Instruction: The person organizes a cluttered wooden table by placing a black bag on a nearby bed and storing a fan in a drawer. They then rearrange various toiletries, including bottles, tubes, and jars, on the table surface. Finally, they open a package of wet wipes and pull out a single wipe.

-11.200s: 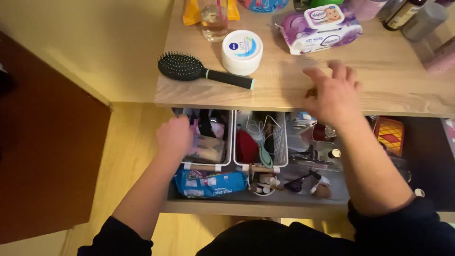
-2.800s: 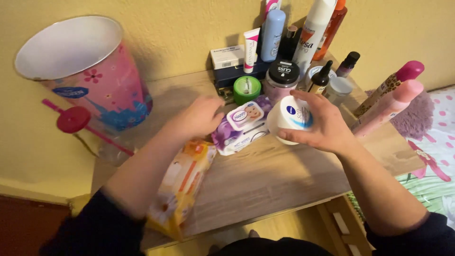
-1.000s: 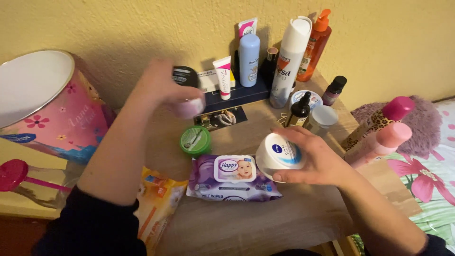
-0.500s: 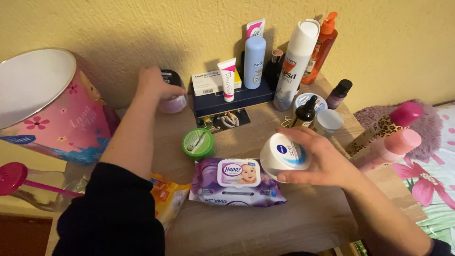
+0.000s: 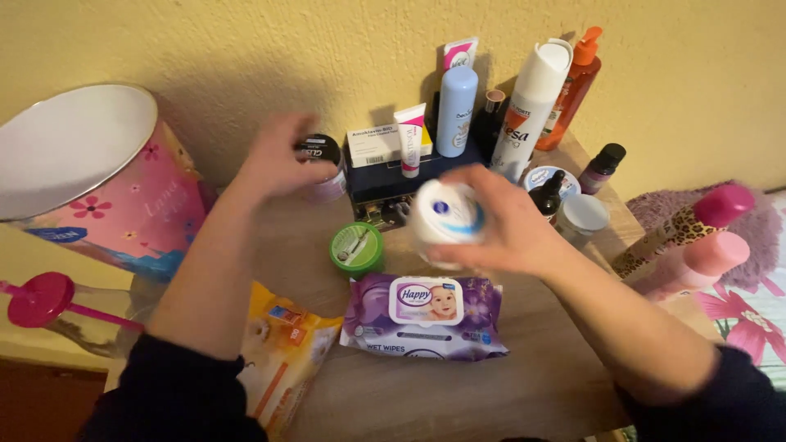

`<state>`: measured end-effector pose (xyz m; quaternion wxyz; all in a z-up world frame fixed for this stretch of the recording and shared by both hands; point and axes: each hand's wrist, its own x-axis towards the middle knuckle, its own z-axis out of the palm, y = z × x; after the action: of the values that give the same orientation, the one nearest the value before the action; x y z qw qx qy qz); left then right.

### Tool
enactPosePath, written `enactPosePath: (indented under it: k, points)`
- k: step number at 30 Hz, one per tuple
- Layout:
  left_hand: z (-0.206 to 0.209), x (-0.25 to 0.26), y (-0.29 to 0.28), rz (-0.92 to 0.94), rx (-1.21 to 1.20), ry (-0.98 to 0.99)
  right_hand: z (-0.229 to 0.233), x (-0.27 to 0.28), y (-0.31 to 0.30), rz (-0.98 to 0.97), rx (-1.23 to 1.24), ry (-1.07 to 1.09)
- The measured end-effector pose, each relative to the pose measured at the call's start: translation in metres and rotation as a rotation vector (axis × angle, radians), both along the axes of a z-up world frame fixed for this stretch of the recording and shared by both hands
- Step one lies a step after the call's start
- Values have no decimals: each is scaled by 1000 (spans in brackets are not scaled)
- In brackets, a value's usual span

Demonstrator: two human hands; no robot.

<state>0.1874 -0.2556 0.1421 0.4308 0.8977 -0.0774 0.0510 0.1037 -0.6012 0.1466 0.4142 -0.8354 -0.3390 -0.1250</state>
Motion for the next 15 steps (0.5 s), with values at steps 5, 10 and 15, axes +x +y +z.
enactPosePath:
  k: [5,10,15]
  points:
    - [15,-49,-40,-370,-168,-39,25,37,81,-1,71,-145]
    - [-2,-26,-12,132,-140,-87,16,70,130,19,131,-205]
    - [-33,3,17,308,-229,-98,-28,64,127,213,-245,-59]
